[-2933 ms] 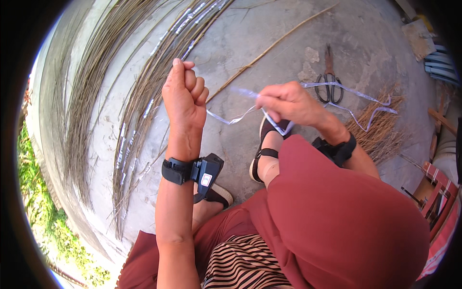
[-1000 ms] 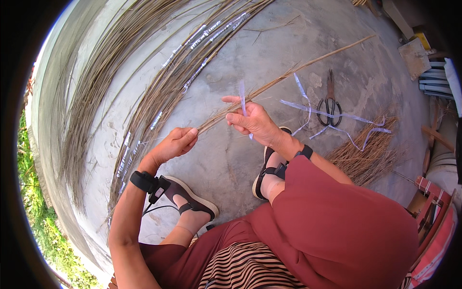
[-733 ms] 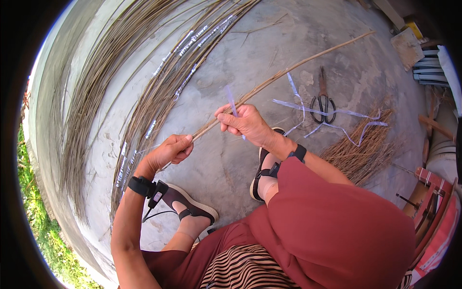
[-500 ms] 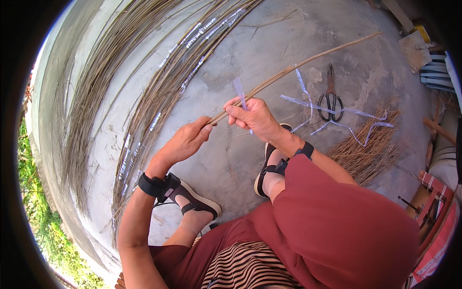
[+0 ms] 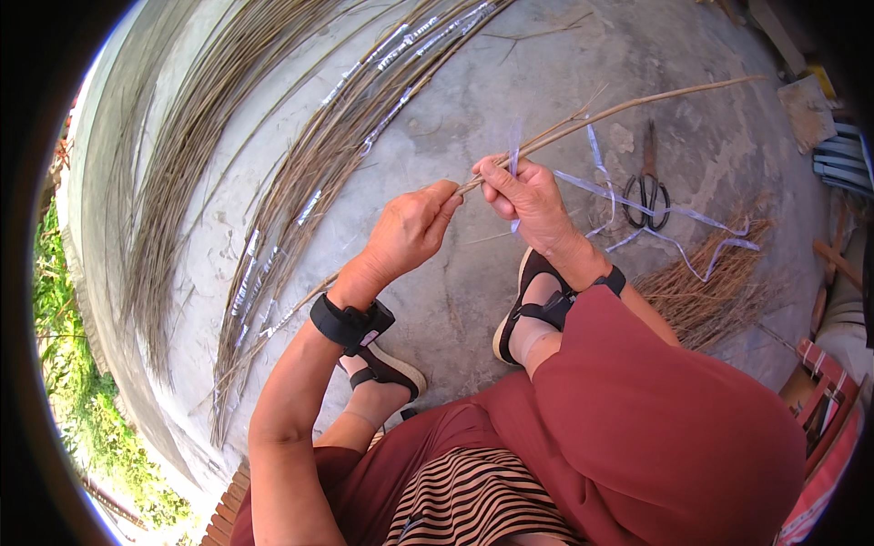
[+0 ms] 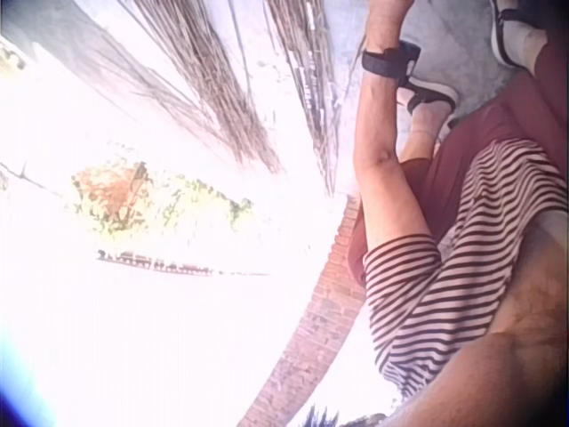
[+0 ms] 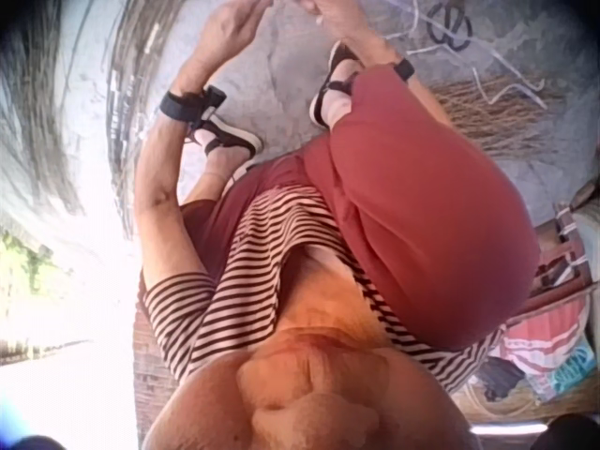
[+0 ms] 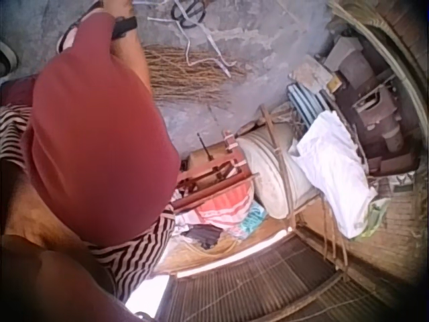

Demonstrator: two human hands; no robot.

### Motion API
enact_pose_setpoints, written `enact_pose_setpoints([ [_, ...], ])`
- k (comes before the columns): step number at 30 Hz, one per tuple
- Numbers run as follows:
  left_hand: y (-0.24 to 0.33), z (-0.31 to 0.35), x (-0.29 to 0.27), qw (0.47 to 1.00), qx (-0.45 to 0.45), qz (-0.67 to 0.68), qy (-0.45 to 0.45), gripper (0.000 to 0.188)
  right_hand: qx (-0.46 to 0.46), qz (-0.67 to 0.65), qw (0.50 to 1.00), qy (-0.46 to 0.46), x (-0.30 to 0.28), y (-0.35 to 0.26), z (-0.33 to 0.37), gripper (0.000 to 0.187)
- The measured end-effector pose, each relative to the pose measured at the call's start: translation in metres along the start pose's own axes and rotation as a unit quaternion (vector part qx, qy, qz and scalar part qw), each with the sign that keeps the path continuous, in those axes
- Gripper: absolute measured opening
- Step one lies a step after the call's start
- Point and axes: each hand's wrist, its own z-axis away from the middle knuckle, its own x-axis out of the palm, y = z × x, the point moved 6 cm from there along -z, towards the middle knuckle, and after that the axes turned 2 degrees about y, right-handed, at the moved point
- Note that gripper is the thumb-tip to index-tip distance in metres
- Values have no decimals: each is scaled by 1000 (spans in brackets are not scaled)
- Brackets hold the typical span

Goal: The person handles long dried plant stems on the ground, then unwraps a plastic cover from a set of clear plastic bands, and begins wrapping a band tightly around the ends of a bunch of stems to bind them together.

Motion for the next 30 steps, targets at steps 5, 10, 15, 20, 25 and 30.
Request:
enact_pose_setpoints([
  [5,2,1,0,1000,-12,16,3,12,-3,-29,999,29,-11,-3,0,20],
  [10,8,-5,-2,999,35,4,31,16,-6,-10,999,33,-12,-3,0,21],
  [15,4,-7,-1,999,25,7,29,16,-4,33,999,38,-10,-8,4,22],
  [20,0,-12,-17,999,12,2,37,19,15,47,996,77,-29,-4,18,32],
  [25,4,-10,-13,998,14,54,20,21,92,170,981,-13,-27,26,14,32],
  [30,2,-8,1,989,-47,130,-45,21,15,181,983,-38,-9,16,-2,30],
])
